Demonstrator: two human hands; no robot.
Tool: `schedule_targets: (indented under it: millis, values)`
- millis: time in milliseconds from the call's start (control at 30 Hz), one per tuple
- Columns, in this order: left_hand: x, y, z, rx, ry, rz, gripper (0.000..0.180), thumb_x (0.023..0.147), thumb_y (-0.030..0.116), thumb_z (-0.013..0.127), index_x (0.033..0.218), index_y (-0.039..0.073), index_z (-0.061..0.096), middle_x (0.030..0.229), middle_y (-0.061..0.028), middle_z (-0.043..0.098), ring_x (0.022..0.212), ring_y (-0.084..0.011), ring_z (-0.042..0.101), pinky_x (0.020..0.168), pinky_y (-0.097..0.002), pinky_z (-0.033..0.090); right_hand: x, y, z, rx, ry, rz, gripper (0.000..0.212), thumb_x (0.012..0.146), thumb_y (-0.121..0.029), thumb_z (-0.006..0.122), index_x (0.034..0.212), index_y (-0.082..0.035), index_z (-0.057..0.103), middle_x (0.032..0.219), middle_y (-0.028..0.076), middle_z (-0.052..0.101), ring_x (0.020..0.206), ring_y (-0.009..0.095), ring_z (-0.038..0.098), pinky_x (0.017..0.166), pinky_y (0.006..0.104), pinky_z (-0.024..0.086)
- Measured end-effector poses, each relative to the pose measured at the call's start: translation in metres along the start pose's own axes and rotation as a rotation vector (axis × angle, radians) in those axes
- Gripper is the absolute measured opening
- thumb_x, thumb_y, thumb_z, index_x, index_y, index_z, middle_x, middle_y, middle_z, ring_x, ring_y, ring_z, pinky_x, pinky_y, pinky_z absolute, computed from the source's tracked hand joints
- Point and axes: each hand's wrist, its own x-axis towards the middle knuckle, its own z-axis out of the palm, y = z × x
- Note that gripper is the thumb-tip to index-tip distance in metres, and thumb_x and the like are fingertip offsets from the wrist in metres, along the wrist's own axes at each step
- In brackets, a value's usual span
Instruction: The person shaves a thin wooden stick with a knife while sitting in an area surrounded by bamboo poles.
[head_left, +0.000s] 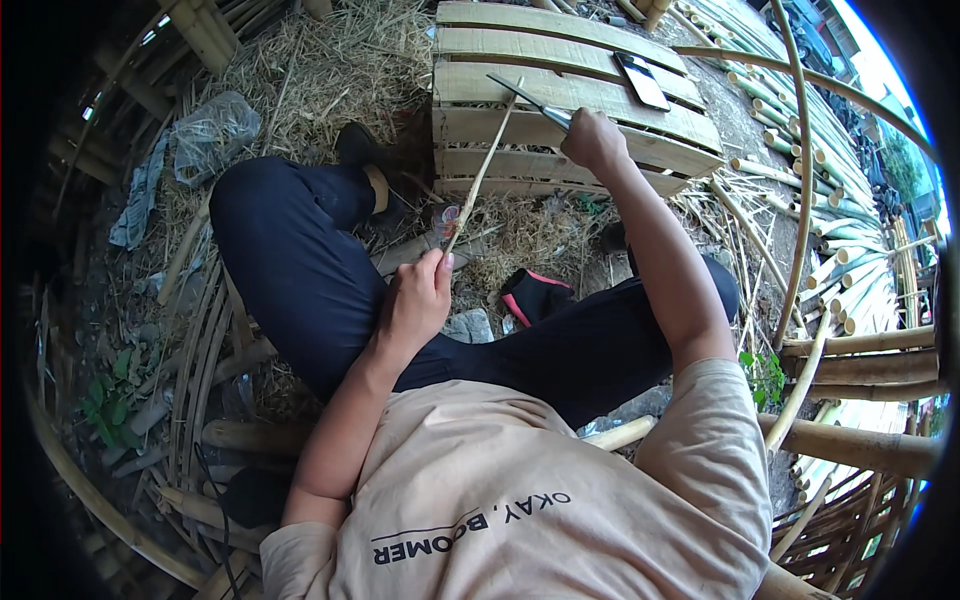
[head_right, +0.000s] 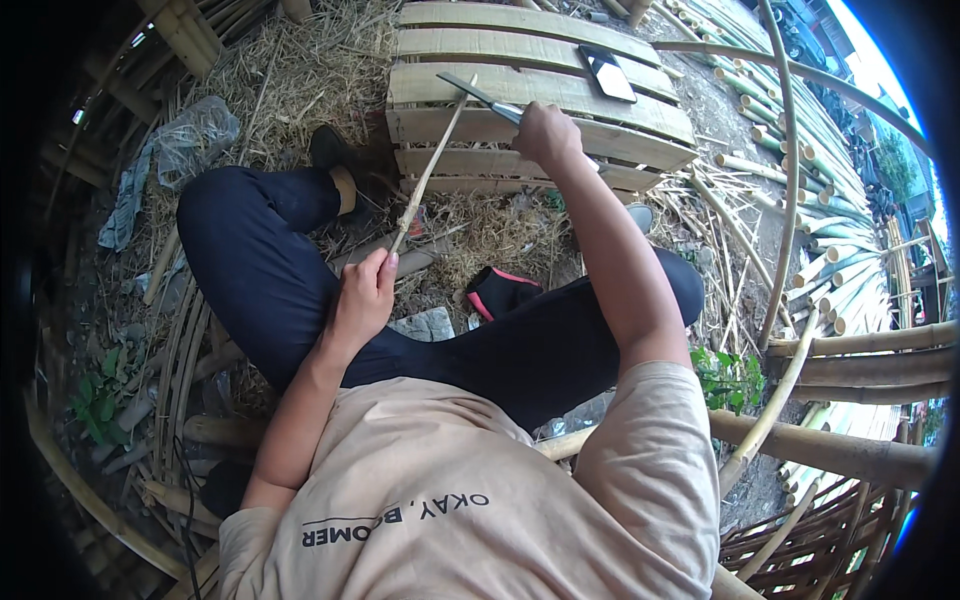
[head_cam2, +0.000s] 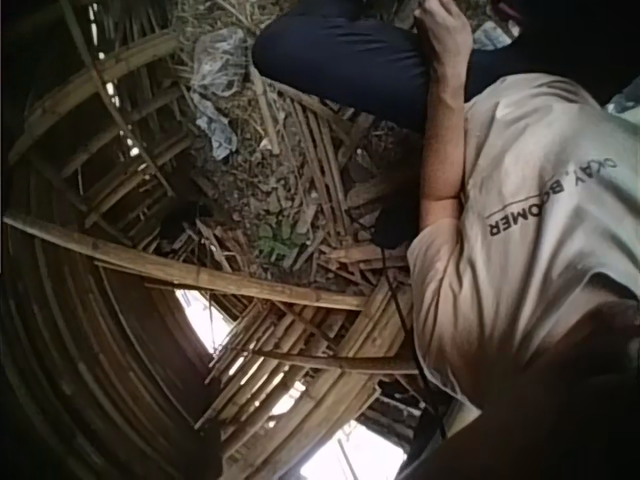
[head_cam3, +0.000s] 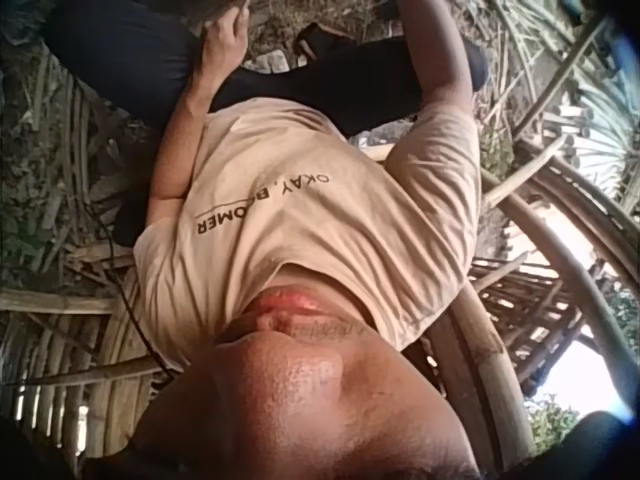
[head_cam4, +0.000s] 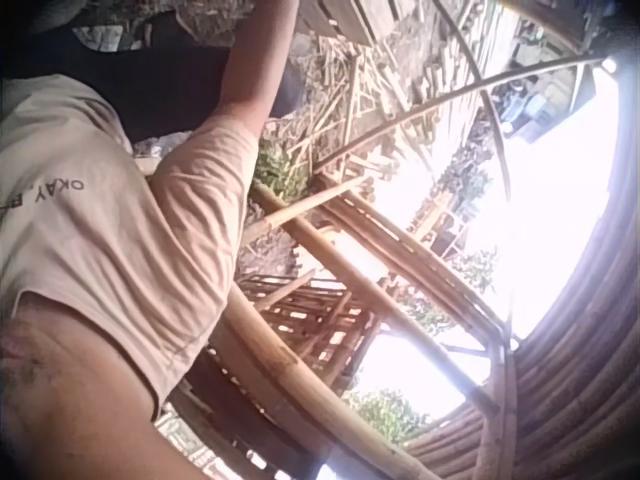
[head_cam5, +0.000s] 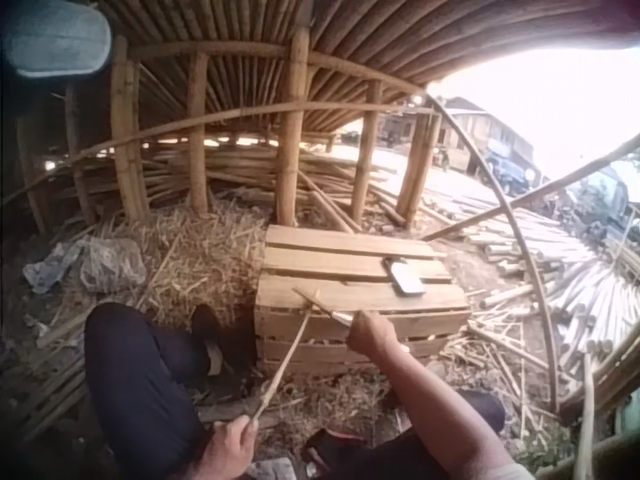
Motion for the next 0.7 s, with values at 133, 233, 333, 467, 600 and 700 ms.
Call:
schedule_targets:
  millis: [133, 233, 333, 467, 600, 700]
  values:
    - [-0.002, 0.001, -0.003, -0.017, 0.005, -0.014, 0.028, 0.102, 0.019, 0.054, 0.082, 0.000, 0.055, 0.063, -0.0234, 0.058, 0.063, -0.0448, 0.061, 0.053, -0.0517, 0.043, -0.005, -0.008, 0.003, -0.087, 0.018, -0.155, 0.022, 0.079, -0.015, 0.069, 0.097, -0.003, 0.073, 0.095, 0.024, 0.073, 0.091, 0.040, 0.072, 0.082, 0.0470, 0.059]
    - [-0.001, 0.003, 0.000, -0.042, 0.021, -0.007, 0.028, 0.103, 0.018, 0.054, 0.082, -0.001, 0.053, 0.061, -0.0231, 0.054, 0.061, -0.0445, 0.058, 0.052, -0.0505, 0.039, -0.001, -0.001, 0.010, -0.054, 0.035, -0.098, 0.019, 0.078, -0.012, 0.067, 0.094, -0.004, 0.073, 0.091, 0.023, 0.073, 0.089, 0.039, 0.073, 0.080, 0.0465, 0.059]
    - [-0.002, 0.001, -0.001, -0.044, 0.021, -0.002, 0.028, 0.103, 0.017, 0.054, 0.081, -0.001, 0.053, 0.061, -0.0229, 0.054, 0.060, -0.0445, 0.058, 0.052, -0.0506, 0.039, -0.001, 0.004, 0.000, -0.046, 0.036, -0.068, 0.020, 0.077, -0.013, 0.069, 0.093, -0.003, 0.073, 0.092, 0.023, 0.073, 0.089, 0.039, 0.073, 0.081, 0.0463, 0.059]
    - [-0.001, 0.003, 0.001, -0.052, 0.022, 0.011, 0.028, 0.103, 0.017, 0.054, 0.081, -0.001, 0.052, 0.061, -0.0225, 0.054, 0.060, -0.0446, 0.058, 0.053, -0.0508, 0.039, -0.005, -0.002, 0.010, -0.044, 0.049, -0.066, 0.021, 0.077, -0.017, 0.075, 0.092, -0.002, 0.073, 0.091, 0.022, 0.074, 0.088, 0.037, 0.073, 0.081, 0.0459, 0.059]
    - [-0.001, 0.004, -0.001, -0.055, 0.013, -0.012, 0.028, 0.103, 0.017, 0.054, 0.081, -0.001, 0.052, 0.060, -0.0222, 0.053, 0.060, -0.0450, 0.057, 0.053, -0.0511, 0.039, -0.001, 0.002, -0.005, -0.012, -0.058, -0.002, 0.019, 0.078, -0.013, 0.068, 0.092, -0.001, 0.073, 0.096, 0.024, 0.073, 0.093, 0.039, 0.072, 0.083, 0.0465, 0.059]
    - [-0.003, 0.000, -0.002, -0.047, 0.032, 0.018, 0.029, 0.103, 0.017, 0.054, 0.081, -0.001, 0.052, 0.060, -0.0222, 0.053, 0.060, -0.0450, 0.057, 0.052, -0.0509, 0.038, -0.005, -0.002, -0.002, -0.121, -0.007, -0.161, 0.021, 0.078, -0.015, 0.073, 0.093, -0.001, 0.073, 0.096, 0.023, 0.073, 0.093, 0.037, 0.073, 0.083, 0.0456, 0.059]
